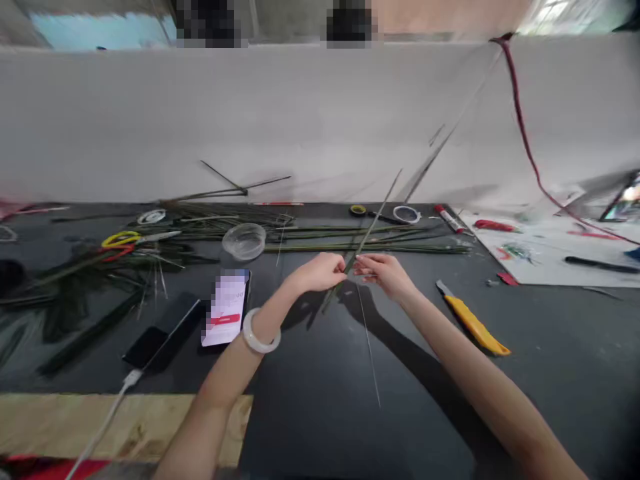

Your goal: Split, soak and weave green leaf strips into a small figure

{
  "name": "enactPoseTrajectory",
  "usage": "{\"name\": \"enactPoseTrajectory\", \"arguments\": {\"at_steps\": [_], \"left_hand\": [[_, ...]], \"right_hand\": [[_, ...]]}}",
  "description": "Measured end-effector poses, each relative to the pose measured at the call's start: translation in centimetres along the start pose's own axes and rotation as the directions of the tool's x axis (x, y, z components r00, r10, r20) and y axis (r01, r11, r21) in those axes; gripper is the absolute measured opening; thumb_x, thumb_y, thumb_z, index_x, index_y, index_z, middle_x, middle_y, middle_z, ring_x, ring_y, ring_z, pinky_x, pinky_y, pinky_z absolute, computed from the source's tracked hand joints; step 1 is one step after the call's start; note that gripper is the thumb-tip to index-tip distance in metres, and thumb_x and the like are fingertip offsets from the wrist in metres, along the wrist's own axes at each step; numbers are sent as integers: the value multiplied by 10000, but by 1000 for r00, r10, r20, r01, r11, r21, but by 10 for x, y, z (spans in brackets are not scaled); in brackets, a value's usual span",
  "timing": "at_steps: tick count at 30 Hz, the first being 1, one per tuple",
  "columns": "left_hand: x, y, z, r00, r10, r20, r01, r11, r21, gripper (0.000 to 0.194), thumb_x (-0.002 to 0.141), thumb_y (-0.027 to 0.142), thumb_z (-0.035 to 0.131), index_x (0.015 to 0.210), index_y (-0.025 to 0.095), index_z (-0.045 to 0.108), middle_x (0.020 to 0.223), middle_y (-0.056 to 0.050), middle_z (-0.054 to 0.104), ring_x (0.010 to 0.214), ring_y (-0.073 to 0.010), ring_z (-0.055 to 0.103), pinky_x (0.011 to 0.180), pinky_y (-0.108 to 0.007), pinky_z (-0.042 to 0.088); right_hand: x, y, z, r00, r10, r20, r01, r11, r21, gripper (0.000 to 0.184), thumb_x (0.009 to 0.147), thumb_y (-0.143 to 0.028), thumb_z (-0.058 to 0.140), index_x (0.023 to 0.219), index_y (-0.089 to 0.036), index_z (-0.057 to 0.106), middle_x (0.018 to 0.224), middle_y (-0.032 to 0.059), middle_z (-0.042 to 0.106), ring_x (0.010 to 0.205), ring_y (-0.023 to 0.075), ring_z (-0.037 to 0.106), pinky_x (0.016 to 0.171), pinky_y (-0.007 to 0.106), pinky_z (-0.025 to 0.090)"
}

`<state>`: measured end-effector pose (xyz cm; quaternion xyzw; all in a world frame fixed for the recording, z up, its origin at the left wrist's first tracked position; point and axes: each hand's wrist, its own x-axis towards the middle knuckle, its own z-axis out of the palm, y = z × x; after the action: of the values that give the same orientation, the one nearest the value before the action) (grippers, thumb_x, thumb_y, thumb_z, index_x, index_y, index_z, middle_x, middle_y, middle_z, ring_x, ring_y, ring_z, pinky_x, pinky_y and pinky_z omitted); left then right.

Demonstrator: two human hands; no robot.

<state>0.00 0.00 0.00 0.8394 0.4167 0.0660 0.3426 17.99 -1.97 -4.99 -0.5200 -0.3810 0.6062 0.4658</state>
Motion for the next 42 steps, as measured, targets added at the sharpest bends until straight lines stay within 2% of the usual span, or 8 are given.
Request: {"name": "enactPoseTrajectory", "arguments": {"at_steps": [9,14,18,22,26,29,34,42], "left_hand": [[2,-5,22,996,-37,78,74,823,-563,134,772,255,576,744,134,525,675,19,537,619,-98,557,676,-268,494],[9,-10,31,995,-75,-58,38,878,-478,121,775,246,556,735,131,556,643,24,533,584,-92,510,604,-231,442],[0,-27,31,985,-105,-140,43,918,-394,157,767,273,562,669,151,550,577,32,515,564,-112,470,575,-232,358],[-16,-47,30,973,-141,-184,67,931,-359,130,724,256,602,648,151,589,591,21,551,601,-131,493,603,-242,339],[-24,-56,42,976,-148,-161,63,896,-439,110,737,249,593,717,145,623,649,0,610,626,-138,561,639,-250,397],[-23,-57,55,978,-152,-145,48,833,-551,117,766,250,571,777,139,607,689,-8,618,614,-122,589,625,-245,451],[-20,-59,69,960,-213,-179,37,735,-677,134,812,267,549,798,135,559,597,16,556,516,-87,539,512,-199,436],[-22,-60,70,918,-287,-273,-14,666,-746,162,811,299,564,822,140,537,589,36,538,494,-69,516,488,-180,415]], "right_hand": [[-1,-3,0,995,-97,28,98,995,-24,428,409,-432,874,572,-143,603,523,-14,611,496,82,566,542,210,487],[-4,-3,-2,982,-182,54,190,928,-320,421,587,-554,748,622,-161,603,601,26,652,544,133,608,583,266,498],[-23,-3,-31,973,-225,56,131,338,-932,341,799,-491,588,757,-166,683,757,103,708,740,237,671,669,325,483],[-50,1,-99,965,-116,-237,-253,-157,-954,290,795,-423,621,849,-145,680,940,205,690,905,339,656,659,368,466],[-67,8,-154,951,-50,-304,-308,-165,-937,283,860,-403,546,787,-142,627,884,220,678,815,324,669,620,358,450],[-72,13,-157,965,-73,-253,-262,-151,-953,199,917,-294,444,882,-147,575,918,191,669,835,269,667,656,316,442],[-81,23,-89,978,-207,8,29,101,-994,225,932,-249,323,1042,-138,485,916,137,660,807,212,649,660,265,410],[-73,32,-3,996,3,90,90,75,-993,162,798,-311,554,721,-175,598,773,97,696,711,227,635,529,252,278]]}}
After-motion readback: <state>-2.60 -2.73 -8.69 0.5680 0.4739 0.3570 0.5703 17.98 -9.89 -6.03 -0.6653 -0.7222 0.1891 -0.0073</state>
